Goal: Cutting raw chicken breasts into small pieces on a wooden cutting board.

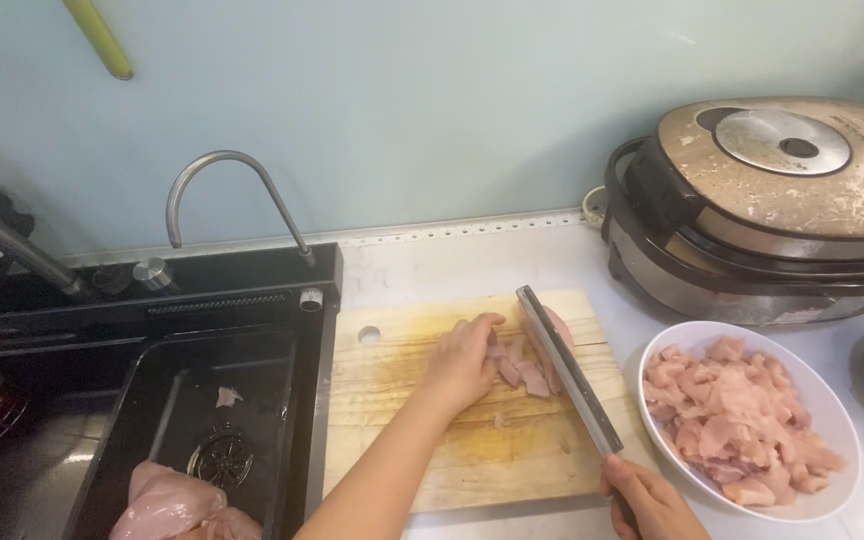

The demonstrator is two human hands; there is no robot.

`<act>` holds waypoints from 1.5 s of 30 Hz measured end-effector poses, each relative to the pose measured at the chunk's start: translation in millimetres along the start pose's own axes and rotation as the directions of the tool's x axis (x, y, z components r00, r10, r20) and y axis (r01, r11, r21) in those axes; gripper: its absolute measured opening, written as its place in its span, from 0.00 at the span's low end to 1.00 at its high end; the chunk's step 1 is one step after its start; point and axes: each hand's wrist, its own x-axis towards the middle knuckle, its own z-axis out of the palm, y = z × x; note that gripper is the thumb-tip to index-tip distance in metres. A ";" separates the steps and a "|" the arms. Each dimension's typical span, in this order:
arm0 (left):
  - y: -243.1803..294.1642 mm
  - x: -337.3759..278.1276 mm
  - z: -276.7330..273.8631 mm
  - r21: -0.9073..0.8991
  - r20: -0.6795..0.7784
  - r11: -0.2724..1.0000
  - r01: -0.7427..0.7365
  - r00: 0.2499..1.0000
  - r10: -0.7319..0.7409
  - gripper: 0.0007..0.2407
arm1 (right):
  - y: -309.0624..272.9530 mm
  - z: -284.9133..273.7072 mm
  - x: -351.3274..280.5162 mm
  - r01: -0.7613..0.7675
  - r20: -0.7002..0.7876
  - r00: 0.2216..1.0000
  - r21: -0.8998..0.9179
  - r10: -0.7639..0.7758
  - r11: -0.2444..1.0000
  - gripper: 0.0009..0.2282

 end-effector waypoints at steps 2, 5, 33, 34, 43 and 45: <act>-5.6 3.3 5.5 0.027 0.032 0.999 -0.029 0.999 0.028 0.21 | 6.7 -4.3 4.5 0.015 0.010 1.000 -0.011 -0.015 1.000 0.25; -15.7 -6.3 1.3 0.077 -0.022 0.996 -0.044 0.999 0.046 0.19 | 10.4 -7.3 -0.1 0.056 0.031 0.998 -0.071 -0.054 0.996 0.24; -55.7 -110.4 -51.1 0.135 -0.265 0.967 0.217 0.948 -0.175 0.17 | -87.0 61.4 -94.4 -0.031 -0.112 0.992 -0.671 -0.060 0.741 0.21; -54.5 -104.8 -54.3 0.137 -0.292 0.966 0.219 0.941 -0.172 0.17 | -75.3 60.9 -83.0 0.078 -0.087 0.975 -0.722 -0.202 0.687 0.21; -52.8 -103.4 -55.8 0.068 -0.274 0.957 0.283 0.927 -0.254 0.19 | -111.3 73.2 -105.0 -0.107 -0.097 0.994 -0.661 0.056 0.743 0.20; -49.0 -101.5 -51.0 0.054 -0.285 0.966 0.252 0.931 -0.227 0.18 | -73.7 56.8 -80.2 -0.004 -0.041 0.998 -0.796 -0.049 0.606 0.20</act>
